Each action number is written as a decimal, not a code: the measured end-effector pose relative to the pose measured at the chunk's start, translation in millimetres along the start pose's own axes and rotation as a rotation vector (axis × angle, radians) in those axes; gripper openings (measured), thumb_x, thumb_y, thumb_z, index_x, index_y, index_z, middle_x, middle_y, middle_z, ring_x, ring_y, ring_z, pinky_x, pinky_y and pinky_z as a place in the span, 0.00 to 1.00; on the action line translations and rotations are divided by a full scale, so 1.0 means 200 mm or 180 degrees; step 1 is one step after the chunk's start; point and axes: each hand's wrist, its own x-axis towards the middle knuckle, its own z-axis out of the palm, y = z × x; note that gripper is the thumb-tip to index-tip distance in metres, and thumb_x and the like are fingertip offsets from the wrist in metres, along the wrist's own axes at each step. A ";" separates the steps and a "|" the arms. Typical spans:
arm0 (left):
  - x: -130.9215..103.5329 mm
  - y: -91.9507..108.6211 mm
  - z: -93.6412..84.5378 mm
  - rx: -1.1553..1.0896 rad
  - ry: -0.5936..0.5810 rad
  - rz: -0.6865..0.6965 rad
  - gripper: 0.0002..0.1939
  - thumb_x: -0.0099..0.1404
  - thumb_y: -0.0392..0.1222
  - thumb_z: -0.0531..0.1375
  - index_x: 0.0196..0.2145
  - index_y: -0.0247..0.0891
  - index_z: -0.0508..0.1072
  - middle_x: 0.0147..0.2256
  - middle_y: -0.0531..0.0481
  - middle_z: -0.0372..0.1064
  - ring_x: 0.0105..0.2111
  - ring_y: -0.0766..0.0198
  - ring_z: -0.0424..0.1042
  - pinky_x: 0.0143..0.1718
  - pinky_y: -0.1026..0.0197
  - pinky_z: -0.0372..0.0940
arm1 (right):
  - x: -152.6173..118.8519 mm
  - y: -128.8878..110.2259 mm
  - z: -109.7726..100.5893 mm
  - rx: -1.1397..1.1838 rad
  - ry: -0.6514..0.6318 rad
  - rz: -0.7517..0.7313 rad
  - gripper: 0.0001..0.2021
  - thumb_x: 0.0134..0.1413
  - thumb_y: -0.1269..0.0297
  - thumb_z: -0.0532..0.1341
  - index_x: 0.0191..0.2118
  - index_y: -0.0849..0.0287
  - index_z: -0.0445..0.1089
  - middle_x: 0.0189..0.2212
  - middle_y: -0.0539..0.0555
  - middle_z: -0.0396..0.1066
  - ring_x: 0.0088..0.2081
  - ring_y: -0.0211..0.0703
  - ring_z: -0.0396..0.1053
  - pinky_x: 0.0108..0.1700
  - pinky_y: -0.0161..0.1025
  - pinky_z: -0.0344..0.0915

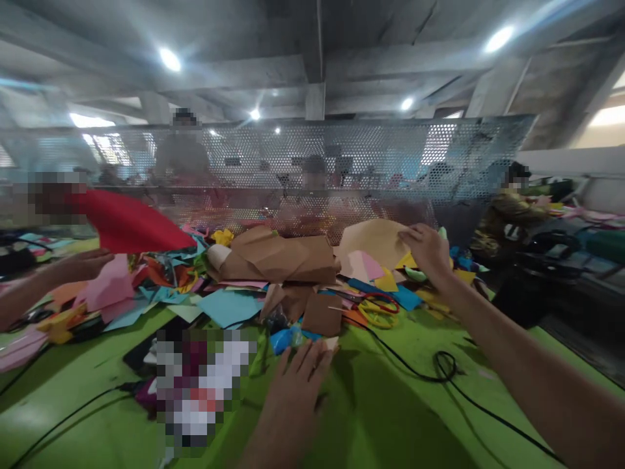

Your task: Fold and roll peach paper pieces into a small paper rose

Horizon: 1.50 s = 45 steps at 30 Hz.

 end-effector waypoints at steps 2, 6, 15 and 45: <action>-0.02 0.01 -0.02 0.0040 0.0008 -0.0014 0.30 0.68 0.42 0.55 0.67 0.50 0.55 0.66 0.51 0.53 0.64 0.49 0.58 0.61 0.38 0.55 | -0.05 -0.03 -0.08 0.0446 0.0008 0.0086 0.13 0.51 0.53 0.59 0.33 0.57 0.72 0.29 0.53 0.73 0.35 0.48 0.69 0.34 0.40 0.62; -0.07 0.00 -0.02 -0.0001 -0.0099 -0.0025 0.30 0.70 0.46 0.54 0.67 0.51 0.53 0.67 0.50 0.52 0.65 0.49 0.56 0.62 0.37 0.54 | -0.27 -0.11 -0.25 0.1298 -0.0362 0.0364 0.15 0.46 0.50 0.63 0.37 0.54 0.71 0.31 0.50 0.74 0.31 0.44 0.70 0.32 0.39 0.67; 0.04 -0.02 -0.08 -0.0192 0.0006 -0.0257 0.17 0.68 0.42 0.57 0.53 0.39 0.71 0.58 0.42 0.67 0.60 0.49 0.62 0.58 0.44 0.60 | -0.83 -0.21 -0.34 0.2722 -0.1757 0.1704 0.21 0.38 0.56 0.72 0.41 0.57 0.73 0.33 0.53 0.78 0.29 0.42 0.73 0.30 0.37 0.69; -0.40 0.28 -0.17 -0.0904 -0.0319 0.0206 0.24 0.66 0.46 0.60 0.59 0.54 0.66 0.62 0.50 0.63 0.57 0.52 0.64 0.55 0.43 0.59 | -1.30 -0.13 -0.47 0.0733 -0.3187 -0.1245 0.24 0.57 0.52 0.63 0.59 0.44 0.68 0.59 0.56 0.68 0.60 0.54 0.63 0.59 0.54 0.63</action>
